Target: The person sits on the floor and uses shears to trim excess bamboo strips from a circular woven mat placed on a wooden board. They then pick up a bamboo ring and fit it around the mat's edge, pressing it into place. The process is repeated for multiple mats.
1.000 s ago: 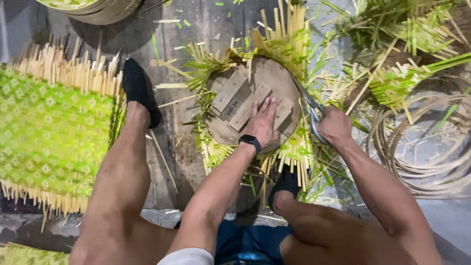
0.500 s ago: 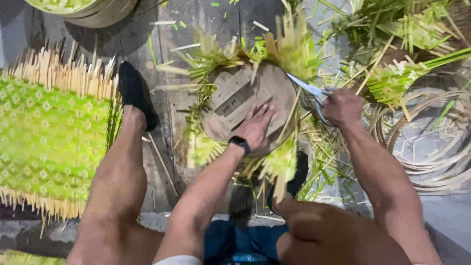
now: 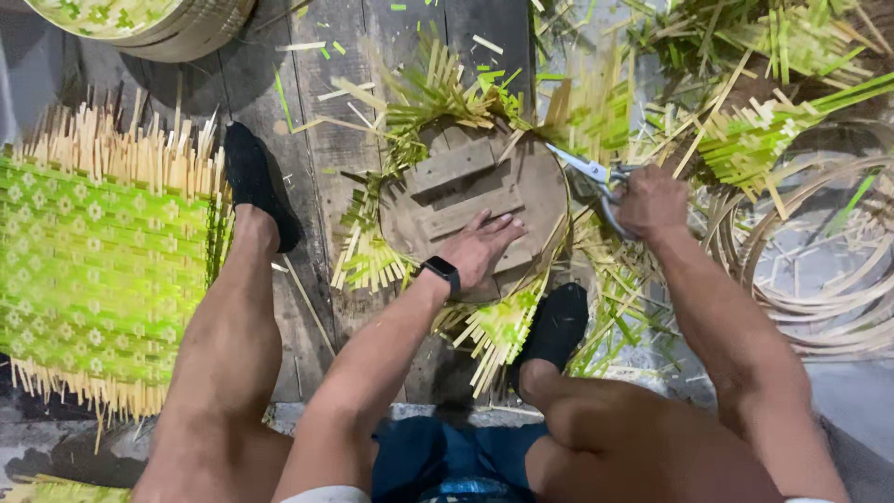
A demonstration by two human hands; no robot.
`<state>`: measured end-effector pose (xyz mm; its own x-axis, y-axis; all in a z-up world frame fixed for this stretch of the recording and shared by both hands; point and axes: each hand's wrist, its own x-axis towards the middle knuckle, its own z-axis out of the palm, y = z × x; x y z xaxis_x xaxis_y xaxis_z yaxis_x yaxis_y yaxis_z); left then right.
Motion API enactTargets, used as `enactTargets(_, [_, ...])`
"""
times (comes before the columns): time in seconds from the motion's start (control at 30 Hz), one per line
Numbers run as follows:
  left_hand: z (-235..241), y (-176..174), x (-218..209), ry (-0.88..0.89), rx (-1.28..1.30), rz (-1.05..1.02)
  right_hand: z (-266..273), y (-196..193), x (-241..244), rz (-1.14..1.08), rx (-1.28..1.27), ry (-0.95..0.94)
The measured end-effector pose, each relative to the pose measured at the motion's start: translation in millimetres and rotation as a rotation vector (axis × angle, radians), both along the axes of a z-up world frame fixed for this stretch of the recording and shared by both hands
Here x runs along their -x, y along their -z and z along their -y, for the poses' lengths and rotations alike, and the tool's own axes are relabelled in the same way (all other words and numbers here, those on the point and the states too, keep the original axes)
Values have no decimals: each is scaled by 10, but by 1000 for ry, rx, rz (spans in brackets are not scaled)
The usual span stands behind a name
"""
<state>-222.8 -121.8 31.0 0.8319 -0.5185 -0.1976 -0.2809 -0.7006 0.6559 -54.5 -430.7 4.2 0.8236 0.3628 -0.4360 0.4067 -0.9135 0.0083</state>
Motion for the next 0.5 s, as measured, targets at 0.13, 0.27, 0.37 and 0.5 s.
enactTargets(0.13, [18,9,-6,-6,-24,-153,-440,145,-96,326,-120,-146])
enactTargets(0.27, [-49,12,-3,41,34,-4,-352,36,-237,-64,50,-48])
enactTargets(0.37, [-105,135,92,220,-66,-33,-27,-42,-160,-38,-28,-46])
enactTargets(0.5, [-96,362,93,255,-101,-112,-166,57,-178,126,-129,-194])
